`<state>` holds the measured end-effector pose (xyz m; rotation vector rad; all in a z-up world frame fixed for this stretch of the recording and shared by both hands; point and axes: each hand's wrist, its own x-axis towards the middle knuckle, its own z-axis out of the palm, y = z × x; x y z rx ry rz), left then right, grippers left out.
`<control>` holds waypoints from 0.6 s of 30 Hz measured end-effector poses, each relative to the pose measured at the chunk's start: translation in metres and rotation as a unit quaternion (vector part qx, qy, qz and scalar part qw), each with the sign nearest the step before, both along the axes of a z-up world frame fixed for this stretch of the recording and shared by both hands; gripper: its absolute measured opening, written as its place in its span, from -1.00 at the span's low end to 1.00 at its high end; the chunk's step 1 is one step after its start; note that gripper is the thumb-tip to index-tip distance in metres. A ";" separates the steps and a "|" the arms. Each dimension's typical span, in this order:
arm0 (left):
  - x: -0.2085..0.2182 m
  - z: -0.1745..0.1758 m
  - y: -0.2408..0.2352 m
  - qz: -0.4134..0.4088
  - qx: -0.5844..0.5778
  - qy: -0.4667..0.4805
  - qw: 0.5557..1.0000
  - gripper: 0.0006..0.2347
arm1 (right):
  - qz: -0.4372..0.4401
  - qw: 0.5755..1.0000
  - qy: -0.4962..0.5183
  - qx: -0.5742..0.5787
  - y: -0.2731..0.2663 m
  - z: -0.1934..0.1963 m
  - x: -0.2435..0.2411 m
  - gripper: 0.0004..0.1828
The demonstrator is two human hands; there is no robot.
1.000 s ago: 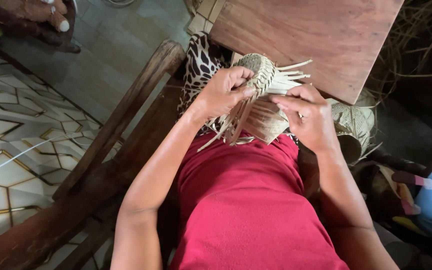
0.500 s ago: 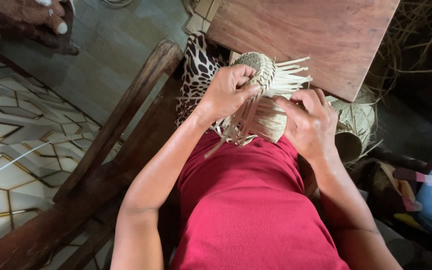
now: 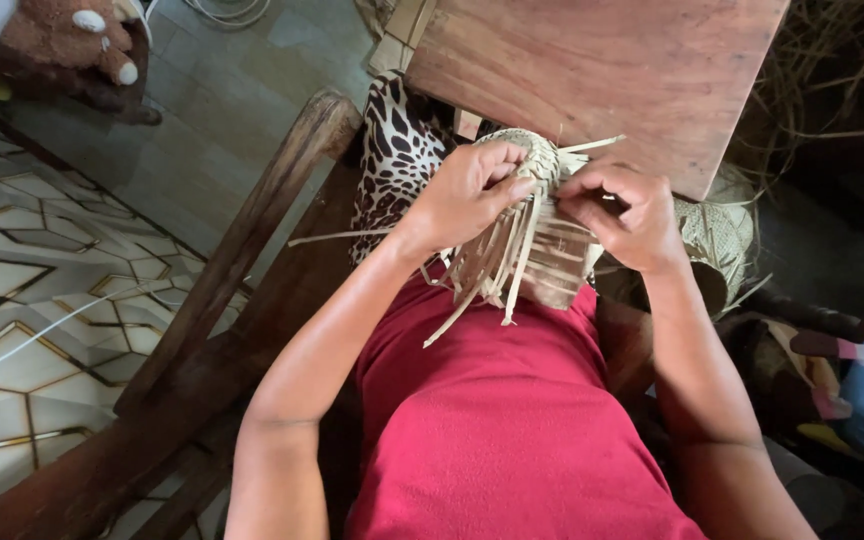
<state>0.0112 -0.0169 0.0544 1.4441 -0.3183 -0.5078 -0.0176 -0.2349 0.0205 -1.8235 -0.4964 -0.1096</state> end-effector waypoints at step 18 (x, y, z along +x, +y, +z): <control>-0.029 0.000 -0.017 0.151 0.198 -0.310 0.917 -0.91 | -0.019 0.999 0.020 -0.041 0.012 0.011 0.002 -0.80</control>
